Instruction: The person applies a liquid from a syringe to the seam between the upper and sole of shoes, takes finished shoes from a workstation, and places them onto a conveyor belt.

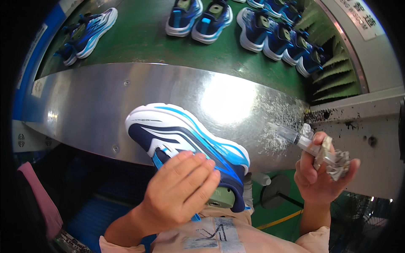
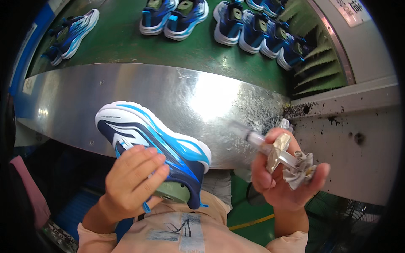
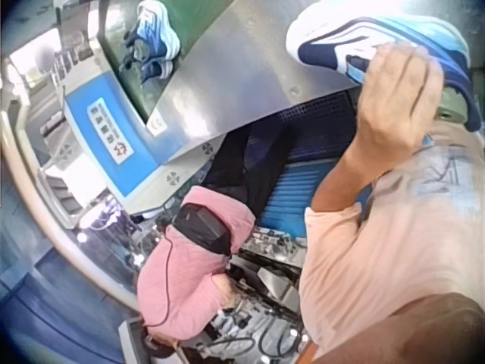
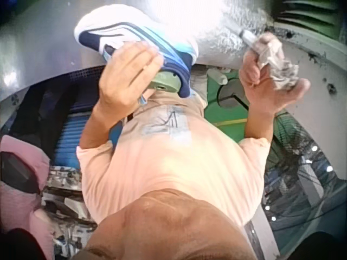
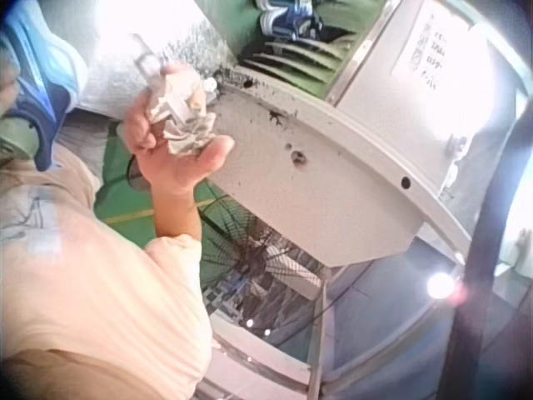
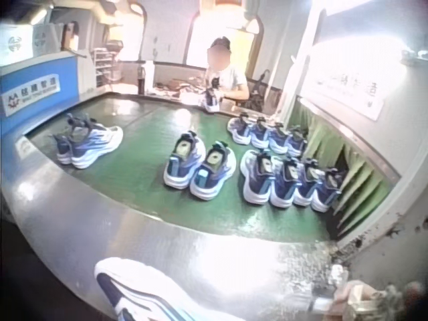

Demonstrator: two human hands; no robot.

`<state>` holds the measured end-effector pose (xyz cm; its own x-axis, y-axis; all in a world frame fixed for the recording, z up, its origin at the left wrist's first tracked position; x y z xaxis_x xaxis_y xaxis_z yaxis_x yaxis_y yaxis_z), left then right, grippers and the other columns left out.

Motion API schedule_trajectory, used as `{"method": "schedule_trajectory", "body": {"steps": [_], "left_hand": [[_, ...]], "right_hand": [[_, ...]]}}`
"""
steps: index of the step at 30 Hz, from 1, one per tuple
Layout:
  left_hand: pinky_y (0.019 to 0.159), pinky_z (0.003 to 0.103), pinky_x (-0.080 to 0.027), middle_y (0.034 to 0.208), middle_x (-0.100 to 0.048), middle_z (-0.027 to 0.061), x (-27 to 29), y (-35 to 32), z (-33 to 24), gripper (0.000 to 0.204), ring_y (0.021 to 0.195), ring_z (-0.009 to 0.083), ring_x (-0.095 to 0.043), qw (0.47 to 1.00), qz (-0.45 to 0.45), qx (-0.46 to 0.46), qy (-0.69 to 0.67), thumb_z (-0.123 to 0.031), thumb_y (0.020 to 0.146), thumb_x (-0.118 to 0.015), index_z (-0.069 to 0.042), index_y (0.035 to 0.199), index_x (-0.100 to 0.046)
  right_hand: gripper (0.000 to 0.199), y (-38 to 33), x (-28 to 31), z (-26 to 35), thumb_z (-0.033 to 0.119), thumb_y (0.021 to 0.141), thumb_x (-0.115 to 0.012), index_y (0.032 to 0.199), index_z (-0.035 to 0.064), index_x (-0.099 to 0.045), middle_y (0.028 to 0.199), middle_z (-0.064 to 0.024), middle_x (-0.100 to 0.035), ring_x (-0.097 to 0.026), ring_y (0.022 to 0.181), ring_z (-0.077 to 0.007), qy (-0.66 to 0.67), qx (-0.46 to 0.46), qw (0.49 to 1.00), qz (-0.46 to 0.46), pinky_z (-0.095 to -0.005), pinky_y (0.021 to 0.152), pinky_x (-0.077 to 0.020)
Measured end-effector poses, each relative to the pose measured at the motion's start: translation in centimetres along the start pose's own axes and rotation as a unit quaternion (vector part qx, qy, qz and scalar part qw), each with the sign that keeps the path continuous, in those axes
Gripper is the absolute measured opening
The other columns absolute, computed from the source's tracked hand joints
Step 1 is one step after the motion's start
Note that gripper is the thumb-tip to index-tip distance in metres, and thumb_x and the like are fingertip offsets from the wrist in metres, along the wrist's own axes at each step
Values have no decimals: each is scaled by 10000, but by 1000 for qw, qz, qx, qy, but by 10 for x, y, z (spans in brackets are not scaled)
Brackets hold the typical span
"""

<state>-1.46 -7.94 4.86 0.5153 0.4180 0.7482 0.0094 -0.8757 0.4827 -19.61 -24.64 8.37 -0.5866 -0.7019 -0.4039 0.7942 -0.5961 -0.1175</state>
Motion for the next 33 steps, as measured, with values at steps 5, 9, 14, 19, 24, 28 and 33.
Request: {"method": "schedule_trajectory", "body": {"steps": [5,9,14,19,24,28,33], "left_hand": [[866,396,-495,982,-654,121,-1,-20,-3,193,954,273,-627,999,-52,-16,0,-68,769,-611,-24,951,-658],[845,353,-507,937,-644,51,-5,-29,-2,193,890,200,-622,996,-91,-14,-12,-63,760,-625,-45,949,-659],[919,340,-487,1000,-643,56,-7,-38,-2,194,952,186,-621,994,-108,-13,-15,-81,777,-612,-51,966,-647],[964,341,-463,1061,-638,78,-8,-45,0,187,1007,200,-615,994,-104,-25,-4,-106,828,-574,-43,994,-633],[952,338,-469,1051,-636,68,-6,-46,5,186,1006,196,-614,994,-107,-30,-13,-108,828,-587,-35,993,-632],[933,335,-477,1016,-634,52,-2,-46,6,187,968,189,-618,993,-108,-30,-33,-98,820,-601,-32,991,-633],[902,346,-493,990,-634,62,-2,-45,5,168,947,192,-622,993,-109,-30,-18,-86,813,-599,-39,968,-640]], "right_hand": [[845,71,-91,-6,771,788,-391,1228,52,-332,602,-69,-480,-419,457,-114,54,-120,973,190,-224,400,-337],[971,104,-127,-31,848,740,-280,1218,5,-336,602,-69,-471,-397,456,-107,79,-181,950,243,-211,400,-327],[1014,117,-150,-54,870,726,-237,1206,-18,-345,604,-70,-464,-396,460,-100,54,-228,950,208,-197,405,-327],[975,127,-149,-65,842,756,-255,1205,-18,-344,620,-84,-483,-426,462,-103,47,-250,938,235,-191,406,-361],[1002,130,-159,-69,861,726,-300,1184,-28,-360,614,-73,-499,-423,446,-86,10,-254,950,182,-180,386,-342],[1021,114,-169,-61,886,682,-339,1137,-27,-400,593,-44,-490,-412,440,-71,-74,-212,969,106,-175,381,-316],[969,103,-153,-44,852,705,-395,1122,-23,-406,582,-28,-478,-404,441,-65,-195,-192,954,122,-172,384,-308]]}}
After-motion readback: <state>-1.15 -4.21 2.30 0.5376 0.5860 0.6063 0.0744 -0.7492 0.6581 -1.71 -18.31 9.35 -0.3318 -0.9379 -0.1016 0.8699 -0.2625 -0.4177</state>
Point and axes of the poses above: each hand's wrist, its own y-axis towards the middle knuckle, its own x-axis out of the back of the hand, z = x × y, the point moved 4 cm from there along y, towards the middle knuckle
